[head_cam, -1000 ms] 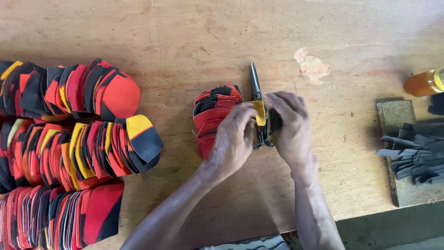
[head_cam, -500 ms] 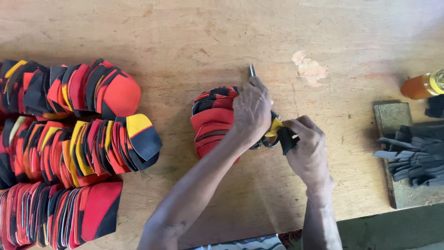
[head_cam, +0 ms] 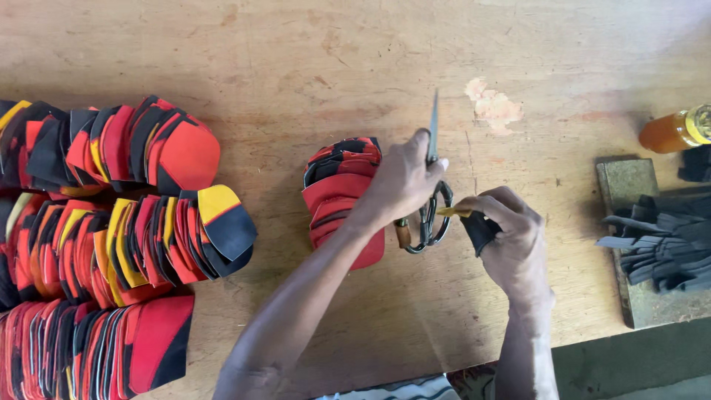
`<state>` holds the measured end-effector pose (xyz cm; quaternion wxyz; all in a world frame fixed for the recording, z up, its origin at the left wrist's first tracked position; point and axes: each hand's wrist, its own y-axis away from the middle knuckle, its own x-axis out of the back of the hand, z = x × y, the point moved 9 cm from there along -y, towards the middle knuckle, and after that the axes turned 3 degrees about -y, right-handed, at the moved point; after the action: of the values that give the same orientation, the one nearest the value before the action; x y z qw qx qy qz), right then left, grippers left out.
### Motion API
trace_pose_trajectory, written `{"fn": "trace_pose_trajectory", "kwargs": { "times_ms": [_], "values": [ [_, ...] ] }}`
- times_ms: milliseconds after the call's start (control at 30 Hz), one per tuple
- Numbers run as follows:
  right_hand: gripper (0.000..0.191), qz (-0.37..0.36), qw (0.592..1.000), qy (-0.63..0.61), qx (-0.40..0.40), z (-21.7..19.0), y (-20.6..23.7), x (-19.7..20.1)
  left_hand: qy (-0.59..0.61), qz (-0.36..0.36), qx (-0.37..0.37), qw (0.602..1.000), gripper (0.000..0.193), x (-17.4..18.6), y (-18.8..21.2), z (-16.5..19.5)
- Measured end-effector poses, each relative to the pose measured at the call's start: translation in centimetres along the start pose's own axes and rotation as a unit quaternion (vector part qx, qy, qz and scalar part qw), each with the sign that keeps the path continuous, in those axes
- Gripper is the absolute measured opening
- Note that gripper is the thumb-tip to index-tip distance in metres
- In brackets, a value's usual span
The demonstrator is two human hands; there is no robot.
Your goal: The person uses shears to trim the edges of stacked red, black, and yellow material pieces on a wooden workbench. They repeatedly pick up pieces, cut along the edges, and place the trimmed pieces back into the stack while discarding the cut-off strips.
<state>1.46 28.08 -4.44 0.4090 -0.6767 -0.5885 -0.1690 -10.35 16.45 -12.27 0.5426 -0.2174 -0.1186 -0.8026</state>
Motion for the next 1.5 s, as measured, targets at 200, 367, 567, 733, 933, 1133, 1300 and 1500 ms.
{"fn": "trace_pose_trajectory", "kwargs": {
  "times_ms": [200, 367, 567, 733, 933, 1133, 1300, 1500],
  "values": [
    [0.016, 0.069, 0.995, -0.051, 0.049, -0.3, 0.0, -0.8, 0.1, 0.037, 0.021, 0.994, 0.031, 2.7, 3.0, 1.4],
    [0.01, 0.111, 0.985, -0.029, 0.133, -1.3, 0.2, -1.8, 0.096, 0.035, 0.117, 0.988, 0.029, 2.8, 4.6, -0.4],
    [0.015, 0.15, 0.981, 0.009, 0.118, -2.4, -0.1, -2.1, 0.179, 0.092, 0.026, 0.979, 0.028, 4.1, 5.0, 1.1],
    [0.037, 0.018, 0.991, -0.134, 0.014, -2.6, -0.5, -1.1, 0.154, 0.139, 0.006, 0.978, 0.026, 5.9, 5.5, 1.6],
    [0.043, -0.026, 0.999, 0.036, 0.011, -5.2, -0.6, -2.6, 0.164, 0.152, -0.01, 0.975, 0.026, 5.8, 6.1, 3.0],
    [0.048, 0.029, 0.996, -0.028, 0.081, -6.1, -1.0, -3.1, 0.213, 0.148, 0.041, 0.965, 0.027, 5.0, 6.7, 3.3],
    [0.036, 0.038, 0.997, 0.014, 0.071, -5.0, -1.3, -4.0, 0.222, 0.132, 0.067, 0.964, 0.028, 4.7, 7.3, 3.5],
    [0.039, 0.032, 0.999, -0.014, 0.03, -4.9, -1.2, -3.8, 0.231, 0.137, 0.033, 0.963, 0.03, 4.7, 7.6, 4.0]
  ]
}}
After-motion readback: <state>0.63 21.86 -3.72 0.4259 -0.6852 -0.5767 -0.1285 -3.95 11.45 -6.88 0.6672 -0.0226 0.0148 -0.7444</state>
